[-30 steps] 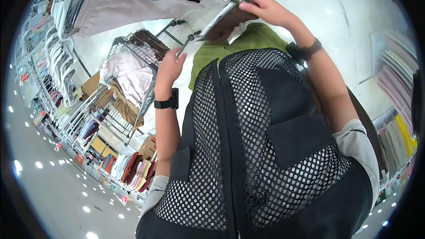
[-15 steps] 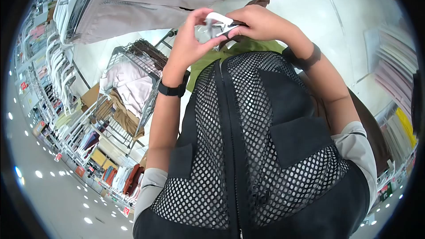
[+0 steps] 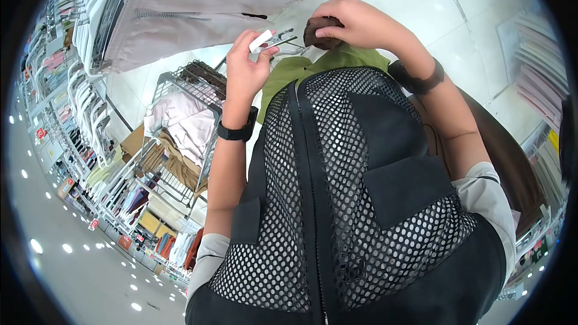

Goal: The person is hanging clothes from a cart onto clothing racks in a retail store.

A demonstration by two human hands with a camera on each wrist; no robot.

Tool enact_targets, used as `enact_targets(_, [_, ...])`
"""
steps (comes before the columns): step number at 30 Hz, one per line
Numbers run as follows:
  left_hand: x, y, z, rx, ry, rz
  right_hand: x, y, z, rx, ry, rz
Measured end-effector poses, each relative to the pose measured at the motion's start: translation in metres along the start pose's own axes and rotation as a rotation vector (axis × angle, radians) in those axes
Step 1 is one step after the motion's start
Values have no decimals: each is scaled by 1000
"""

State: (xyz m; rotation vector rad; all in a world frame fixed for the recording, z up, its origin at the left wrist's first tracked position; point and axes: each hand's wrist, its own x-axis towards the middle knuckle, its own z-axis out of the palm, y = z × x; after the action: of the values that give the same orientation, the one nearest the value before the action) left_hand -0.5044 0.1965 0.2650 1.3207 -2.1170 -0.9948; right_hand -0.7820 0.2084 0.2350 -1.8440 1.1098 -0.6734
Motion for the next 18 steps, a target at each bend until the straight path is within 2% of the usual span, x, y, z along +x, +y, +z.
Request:
enact_targets(3, [1,-10,5,14,9,3,12,-5,4,-92,70,30])
enact_targets(5, [2,-12,5,20,18,5,18,-12,9,-73,199,-76])
enact_targets(7, [1,-13,5,29,23,-54,23,-22,9,-82,187,-115])
enact_targets(10, [2,-11,6,38,13,-18,30,-30,13,-87,153,-165])
enact_targets(12, [1,-7,6,37,4,-60,34,-33,15,-82,128,-184])
enact_targets(16, [1,11,-1,62,-25,-159,37,-43,16,-71,113,-160])
enact_targets(18, [-1,11,0,22,6,-127,39,-46,11,-60,111,-141])
